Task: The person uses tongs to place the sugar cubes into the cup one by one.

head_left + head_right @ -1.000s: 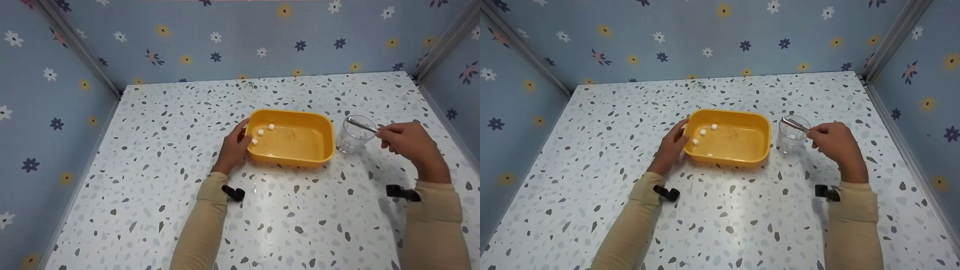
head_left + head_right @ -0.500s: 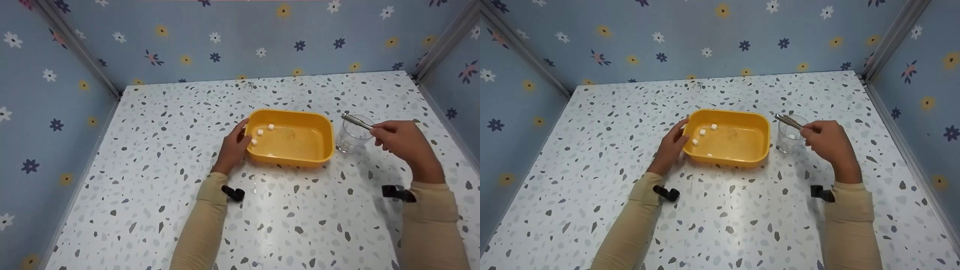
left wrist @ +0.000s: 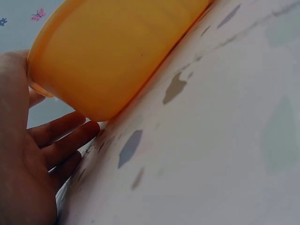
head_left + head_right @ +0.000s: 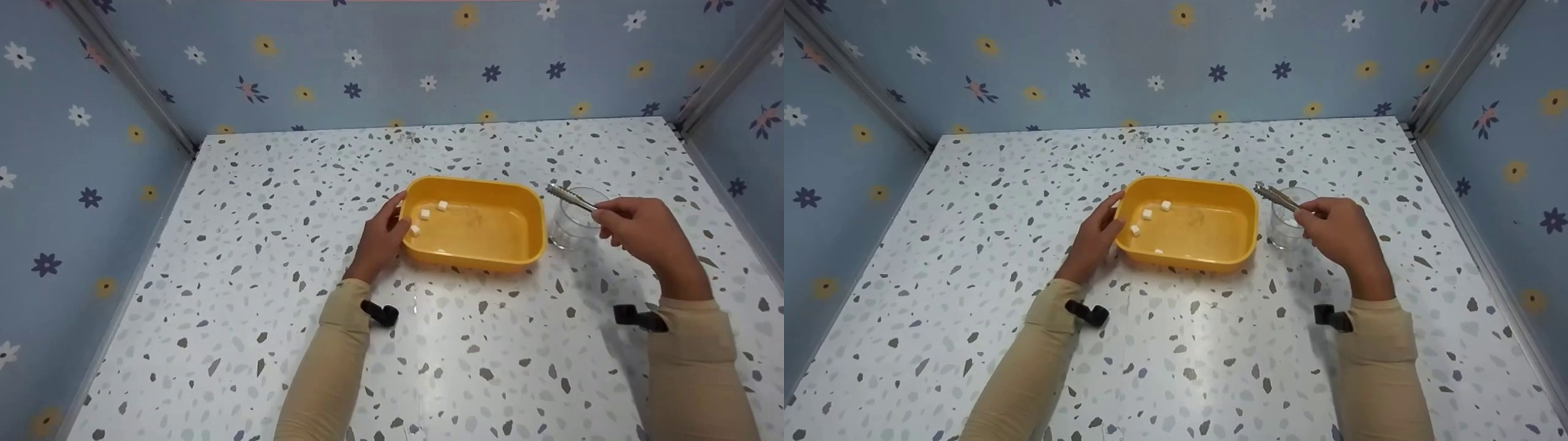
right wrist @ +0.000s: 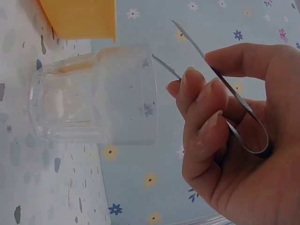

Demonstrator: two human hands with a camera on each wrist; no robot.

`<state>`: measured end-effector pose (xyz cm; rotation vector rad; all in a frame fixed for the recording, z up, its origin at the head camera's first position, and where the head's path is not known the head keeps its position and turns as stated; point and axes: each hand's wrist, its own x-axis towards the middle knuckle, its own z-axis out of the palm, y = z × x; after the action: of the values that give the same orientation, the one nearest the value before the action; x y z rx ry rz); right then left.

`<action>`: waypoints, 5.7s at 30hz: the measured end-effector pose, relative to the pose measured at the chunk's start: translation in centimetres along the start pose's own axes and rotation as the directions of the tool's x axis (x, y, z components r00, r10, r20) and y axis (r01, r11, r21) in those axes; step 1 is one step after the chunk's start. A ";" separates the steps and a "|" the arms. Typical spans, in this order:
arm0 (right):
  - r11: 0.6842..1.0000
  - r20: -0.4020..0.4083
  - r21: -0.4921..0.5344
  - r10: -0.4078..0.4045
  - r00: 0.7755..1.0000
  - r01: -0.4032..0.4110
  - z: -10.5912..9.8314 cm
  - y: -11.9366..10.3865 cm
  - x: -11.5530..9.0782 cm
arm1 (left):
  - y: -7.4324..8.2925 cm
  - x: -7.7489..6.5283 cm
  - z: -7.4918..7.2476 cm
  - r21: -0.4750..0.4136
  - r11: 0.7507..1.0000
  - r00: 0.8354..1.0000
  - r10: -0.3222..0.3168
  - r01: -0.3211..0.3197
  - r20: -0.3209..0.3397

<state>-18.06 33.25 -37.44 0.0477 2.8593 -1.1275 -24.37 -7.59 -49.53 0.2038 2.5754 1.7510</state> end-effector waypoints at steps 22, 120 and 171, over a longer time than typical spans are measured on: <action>1.000 0.008 -0.017 -0.023 1.000 0.023 1.1 -1.2 0.2 | 0.5 0.2 0.0 -0.022 1.000 1.000 0.018 -0.018 0.002; 0.933 0.256 0.014 -0.350 0.901 0.359 13.9 -7.7 3.9 | 0.0 -0.4 0.1 -0.007 1.000 1.000 0.002 -0.002 0.010; 0.938 0.331 -0.114 -0.274 0.903 0.326 15.6 -8.5 5.5 | 0.6 -0.1 0.0 0.000 1.000 1.000 0.007 -0.007 -0.016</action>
<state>-23.21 16.37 -43.46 -0.5511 2.7153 -0.8351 -24.18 -7.37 -49.04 0.1999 2.5892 1.7625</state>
